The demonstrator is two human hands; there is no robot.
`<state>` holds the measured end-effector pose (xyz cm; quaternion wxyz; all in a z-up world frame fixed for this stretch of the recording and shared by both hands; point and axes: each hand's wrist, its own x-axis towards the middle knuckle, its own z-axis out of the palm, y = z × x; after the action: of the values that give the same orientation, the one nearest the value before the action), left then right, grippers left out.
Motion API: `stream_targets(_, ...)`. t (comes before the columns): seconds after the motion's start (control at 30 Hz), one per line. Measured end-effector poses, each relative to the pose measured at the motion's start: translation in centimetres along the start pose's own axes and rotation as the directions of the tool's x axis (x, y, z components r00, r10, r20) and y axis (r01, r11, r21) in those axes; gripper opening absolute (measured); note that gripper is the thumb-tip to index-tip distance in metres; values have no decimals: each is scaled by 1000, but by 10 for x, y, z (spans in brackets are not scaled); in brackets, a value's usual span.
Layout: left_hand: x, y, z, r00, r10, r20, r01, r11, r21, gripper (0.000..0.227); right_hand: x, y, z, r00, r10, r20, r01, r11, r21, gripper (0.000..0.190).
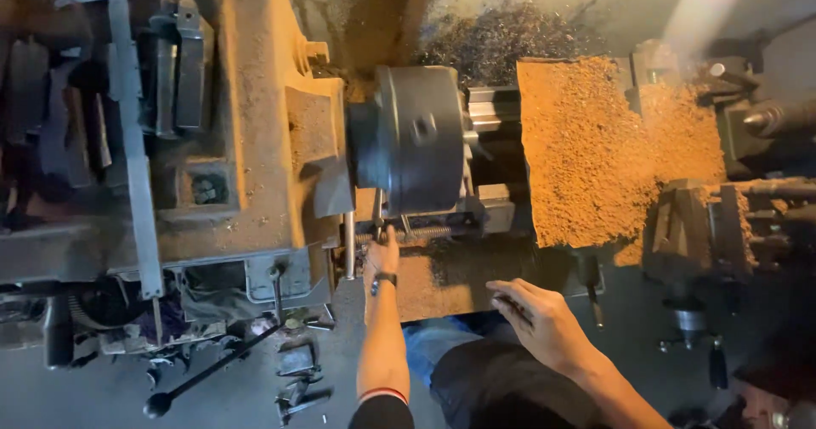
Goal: The person operates a lathe to machine a cylindrical metal part, then removes it and walks to a workbench. At the bench, they assemble the machined part with other metal components, including a larger cylindrical housing and small rings, using a hammer to tap pieces into place and a cloth to wipe the assembly.
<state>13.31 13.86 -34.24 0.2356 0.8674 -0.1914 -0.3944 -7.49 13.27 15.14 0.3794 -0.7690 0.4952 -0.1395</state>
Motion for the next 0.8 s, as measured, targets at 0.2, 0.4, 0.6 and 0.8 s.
stream_targets(0.2, -158, -40, -83, 907, 257, -333, -336, 920, -204, 41, 14, 5, -2, 999, 38, 37, -40, 998, 50, 27)
stream_targets(0.4, -275, 40, -209, 705, 305, -641, -519, 837, -172, 28, 33, 7, 5, 990, 27, -136, 16, 952, 305, 23)
stream_targets(0.6, -246, 220, -318, 260, 686, -680, -929, 370, 19, 9, 30, -10, 3, 958, -41, -284, 154, 909, 389, 20)
stream_targets(0.8, -142, 454, -342, -24, 787, -616, -933, 204, 298, 24, -11, -7, 7, 962, 49, -267, 79, 890, 449, 22)
